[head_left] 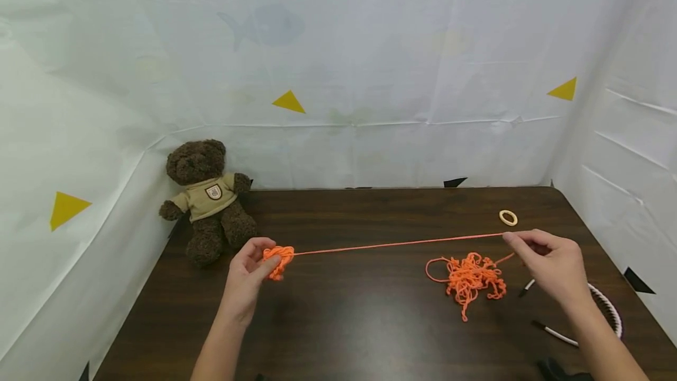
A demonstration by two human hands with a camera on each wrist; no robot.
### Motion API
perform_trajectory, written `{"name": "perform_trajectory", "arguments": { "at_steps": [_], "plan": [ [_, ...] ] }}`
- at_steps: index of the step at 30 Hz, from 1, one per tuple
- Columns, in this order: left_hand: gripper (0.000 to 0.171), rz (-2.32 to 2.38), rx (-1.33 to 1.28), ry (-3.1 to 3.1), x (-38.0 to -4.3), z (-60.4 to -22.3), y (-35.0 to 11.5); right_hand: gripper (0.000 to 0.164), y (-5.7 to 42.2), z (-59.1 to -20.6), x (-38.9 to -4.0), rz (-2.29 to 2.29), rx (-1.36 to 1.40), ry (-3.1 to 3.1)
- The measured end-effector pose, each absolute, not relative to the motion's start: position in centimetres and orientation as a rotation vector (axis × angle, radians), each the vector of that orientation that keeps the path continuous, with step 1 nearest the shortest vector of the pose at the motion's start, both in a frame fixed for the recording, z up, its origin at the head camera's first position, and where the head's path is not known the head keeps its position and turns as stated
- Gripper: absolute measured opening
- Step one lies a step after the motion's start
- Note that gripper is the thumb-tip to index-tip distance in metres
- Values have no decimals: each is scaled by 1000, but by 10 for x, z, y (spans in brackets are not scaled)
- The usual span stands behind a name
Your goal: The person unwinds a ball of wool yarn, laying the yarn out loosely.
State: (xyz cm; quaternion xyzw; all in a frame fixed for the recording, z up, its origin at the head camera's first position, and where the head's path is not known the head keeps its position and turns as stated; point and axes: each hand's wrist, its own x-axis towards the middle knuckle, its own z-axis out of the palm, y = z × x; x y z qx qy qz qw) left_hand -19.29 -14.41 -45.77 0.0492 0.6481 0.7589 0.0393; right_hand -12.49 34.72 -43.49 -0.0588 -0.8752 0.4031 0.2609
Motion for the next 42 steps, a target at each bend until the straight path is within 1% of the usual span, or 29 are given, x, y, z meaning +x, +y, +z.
{"name": "perform_trajectory", "arguments": {
  "at_steps": [6, 12, 15, 18, 21, 23, 28, 31, 34, 35, 38, 39, 40, 42],
  "plan": [
    [23, 2358, 195, 1939, -195, -459, -153, 22, 374, -436, -123, 1055, -278, -2334],
    [29, 2270, 300, 1963, -197, -462, -165, 27, 391, -436, -122, 1119, -445, -2306],
    [31, 2225, 374, 1989, -197, -464, -172, 26, 398, -437, -122, 1146, -502, -2280],
    [32, 2267, 379, 1986, -198, -466, -178, 17, 403, -439, -123, 1185, -565, -2240],
    [32, 2354, 306, 1961, -199, -466, -183, 17, 408, -440, -124, 1273, -660, -2181],
    [31, 2404, 218, 1945, -200, -466, -186, 21, 411, -441, -125, 1316, -725, -2141],
    [28, 2467, -75, 1979, -202, -464, -190, 29, 417, -446, -126, 1371, -839, -2082],
    [30, 2487, -242, 2035, -202, -463, -189, 31, 420, -450, -126, 1377, -882, -2059],
    [33, 2505, -312, 2076, -203, -462, -187, 30, 419, -455, -126, 1388, -886, -2071],
    [34, 2507, -303, 2077, -203, -462, -186, 29, 418, -456, -126, 1382, -864, -2098],
    [38, 2474, -213, 2070, -202, -462, -181, 19, 412, -464, -128, 1333, -725, -2250],
    [40, 2452, -173, 2060, -201, -463, -179, 18, 410, -466, -129, 1307, -666, -2316],
    [40, 2423, -140, 2052, -200, -463, -177, 22, 407, -469, -130, 1280, -598, -2379],
    [44, 2373, -80, 2025, -199, -463, -171, 35, 401, -474, -132, 1213, -484, -2493]
  ]
}}
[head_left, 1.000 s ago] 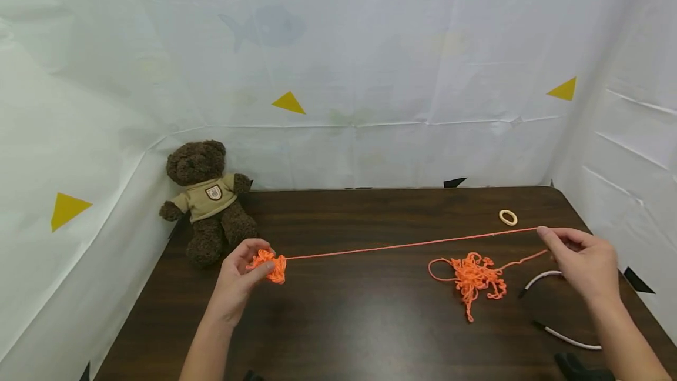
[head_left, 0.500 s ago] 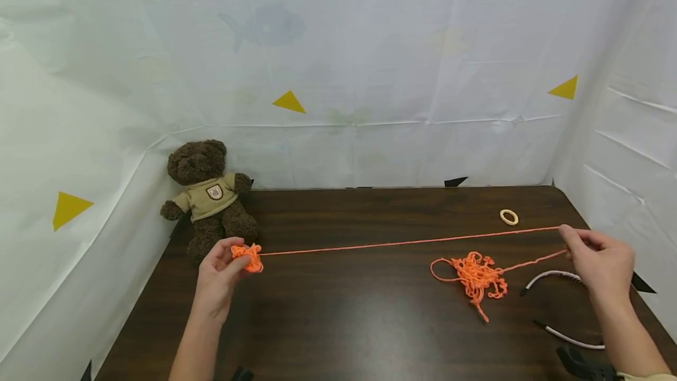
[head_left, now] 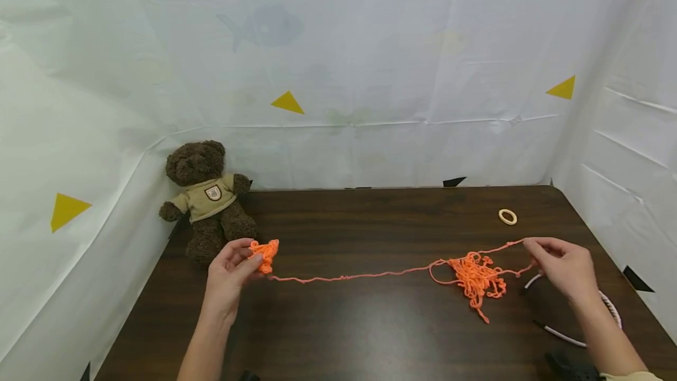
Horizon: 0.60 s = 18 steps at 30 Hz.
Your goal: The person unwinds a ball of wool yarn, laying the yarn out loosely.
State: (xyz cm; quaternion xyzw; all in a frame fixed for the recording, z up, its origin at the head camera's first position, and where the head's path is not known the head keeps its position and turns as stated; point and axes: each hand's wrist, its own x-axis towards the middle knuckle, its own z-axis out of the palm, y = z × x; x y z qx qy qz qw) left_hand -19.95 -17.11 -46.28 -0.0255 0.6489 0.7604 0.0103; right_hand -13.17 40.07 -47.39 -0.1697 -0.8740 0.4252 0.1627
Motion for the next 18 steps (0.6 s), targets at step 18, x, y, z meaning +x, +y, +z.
{"name": "perform_trajectory", "arguments": {
  "at_steps": [18],
  "plan": [
    [25, 2158, 182, 1934, -192, -461, -124, 49, 315, -465, -137, 1144, -130, -2800]
  ]
}}
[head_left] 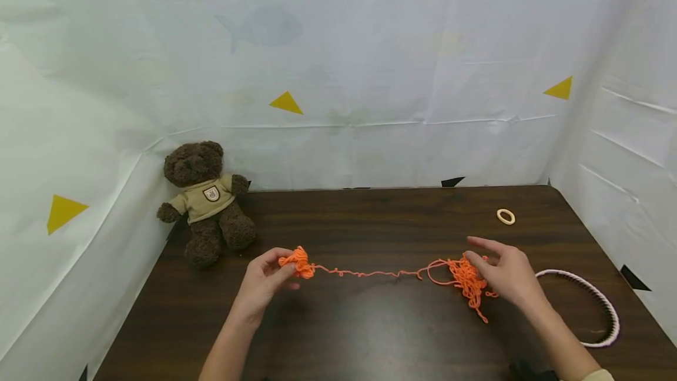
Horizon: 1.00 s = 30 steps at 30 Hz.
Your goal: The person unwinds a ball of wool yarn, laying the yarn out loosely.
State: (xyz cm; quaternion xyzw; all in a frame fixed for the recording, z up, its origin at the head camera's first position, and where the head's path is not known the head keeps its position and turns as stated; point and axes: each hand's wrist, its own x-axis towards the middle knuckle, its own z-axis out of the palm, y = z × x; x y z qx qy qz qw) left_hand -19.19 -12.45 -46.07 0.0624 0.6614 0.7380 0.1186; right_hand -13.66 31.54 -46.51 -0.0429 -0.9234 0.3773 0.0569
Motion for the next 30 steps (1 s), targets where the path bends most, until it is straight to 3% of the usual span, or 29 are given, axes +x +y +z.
{"name": "perform_trajectory", "arguments": {
  "at_steps": [6, 10, 16, 19, 25, 30],
  "plan": [
    [25, 2089, 288, 1920, -189, -459, -110, 35, 233, -459, -130, 1372, 323, -2639],
    [25, 2056, 376, 1906, -185, -457, -100, 43, 189, -457, -128, 1523, 574, -2581],
    [23, 2042, 431, 1892, -179, -457, -88, 58, 148, -457, -130, 1727, 668, -2636],
    [23, 2050, 449, 1886, -177, -456, -84, 50, 136, -458, -132, 1821, 618, -2646],
    [23, 2076, 467, 1894, -177, -456, -83, 16, 136, -460, -137, 1753, 546, -2571],
    [27, 2102, 405, 1945, -180, -458, -92, 9, 155, -459, -138, 1705, 548, -2510]
  ]
}}
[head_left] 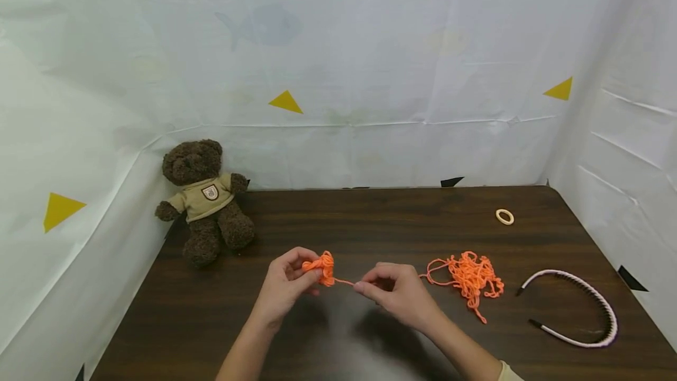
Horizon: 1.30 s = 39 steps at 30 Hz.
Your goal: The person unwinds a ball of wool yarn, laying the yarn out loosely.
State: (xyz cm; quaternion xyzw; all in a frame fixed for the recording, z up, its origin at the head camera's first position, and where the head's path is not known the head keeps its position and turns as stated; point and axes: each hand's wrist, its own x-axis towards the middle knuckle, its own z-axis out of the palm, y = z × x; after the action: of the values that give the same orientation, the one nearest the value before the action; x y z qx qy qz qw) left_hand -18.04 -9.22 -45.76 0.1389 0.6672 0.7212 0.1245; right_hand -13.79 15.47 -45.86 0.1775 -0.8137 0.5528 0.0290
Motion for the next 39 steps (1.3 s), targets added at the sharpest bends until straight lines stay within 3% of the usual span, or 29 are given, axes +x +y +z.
{"name": "perform_trajectory", "arguments": {
  "at_steps": [8, 17, 33, 39],
  "plan": [
    [29, 2181, 197, 2019, -188, -464, -116, 8, 203, -449, -137, 1598, 560, -2515],
    [36, 2288, 143, 1927, -191, -464, -127, 9, 257, -438, -131, 1492, 490, -2600],
    [25, 2383, -98, 1899, -198, -462, -153, 6, 330, -431, -118, 1019, 132, -2609],
    [23, 2450, -145, 1841, -199, -459, -167, 19, 357, -440, -119, 900, -91, -2604]
  ]
}}
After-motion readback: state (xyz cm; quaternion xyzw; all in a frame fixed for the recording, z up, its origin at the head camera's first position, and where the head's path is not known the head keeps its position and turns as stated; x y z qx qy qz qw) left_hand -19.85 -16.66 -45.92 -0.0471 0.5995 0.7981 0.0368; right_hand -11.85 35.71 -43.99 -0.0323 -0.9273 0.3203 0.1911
